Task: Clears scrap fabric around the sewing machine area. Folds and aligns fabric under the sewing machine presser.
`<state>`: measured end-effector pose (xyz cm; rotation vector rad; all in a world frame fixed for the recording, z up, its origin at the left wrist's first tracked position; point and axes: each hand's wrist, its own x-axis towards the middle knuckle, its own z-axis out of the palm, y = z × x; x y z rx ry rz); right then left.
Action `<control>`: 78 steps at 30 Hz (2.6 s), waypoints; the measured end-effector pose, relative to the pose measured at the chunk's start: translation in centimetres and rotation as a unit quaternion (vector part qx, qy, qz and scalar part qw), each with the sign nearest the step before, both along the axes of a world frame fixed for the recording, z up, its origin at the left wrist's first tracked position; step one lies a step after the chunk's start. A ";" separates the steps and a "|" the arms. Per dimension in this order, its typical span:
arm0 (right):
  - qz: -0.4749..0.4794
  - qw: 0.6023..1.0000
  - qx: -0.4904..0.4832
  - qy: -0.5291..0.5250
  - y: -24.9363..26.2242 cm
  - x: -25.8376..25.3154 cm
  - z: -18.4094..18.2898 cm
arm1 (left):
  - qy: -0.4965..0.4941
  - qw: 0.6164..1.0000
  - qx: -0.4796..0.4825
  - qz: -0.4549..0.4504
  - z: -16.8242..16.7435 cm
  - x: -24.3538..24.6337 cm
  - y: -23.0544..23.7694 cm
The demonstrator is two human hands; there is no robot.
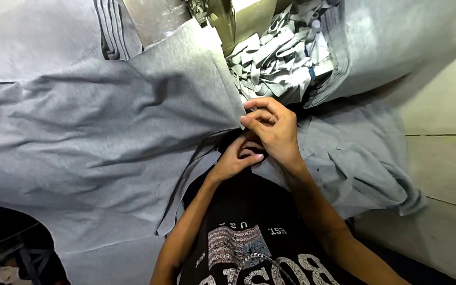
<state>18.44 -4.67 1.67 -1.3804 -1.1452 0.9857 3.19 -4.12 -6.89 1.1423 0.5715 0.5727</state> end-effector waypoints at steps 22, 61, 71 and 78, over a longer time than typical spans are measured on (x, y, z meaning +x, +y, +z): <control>-0.110 0.977 0.185 -0.006 1.4 -2.6 -6.1 | -0.323 0.833 -0.117 0.434 -0.6 -12.4 -3.0; -0.025 0.956 0.171 -0.238 8.1 -4.6 -2.7 | 0.360 0.767 0.396 0.354 14.6 -7.9 25.4; 0.143 0.872 0.160 -0.441 9.4 -6.7 -2.5 | 0.060 0.826 0.328 0.454 11.8 -15.3 28.8; 0.169 0.790 0.191 -0.558 9.5 -7.1 -2.5 | -0.167 0.867 0.212 0.420 10.7 -17.5 26.8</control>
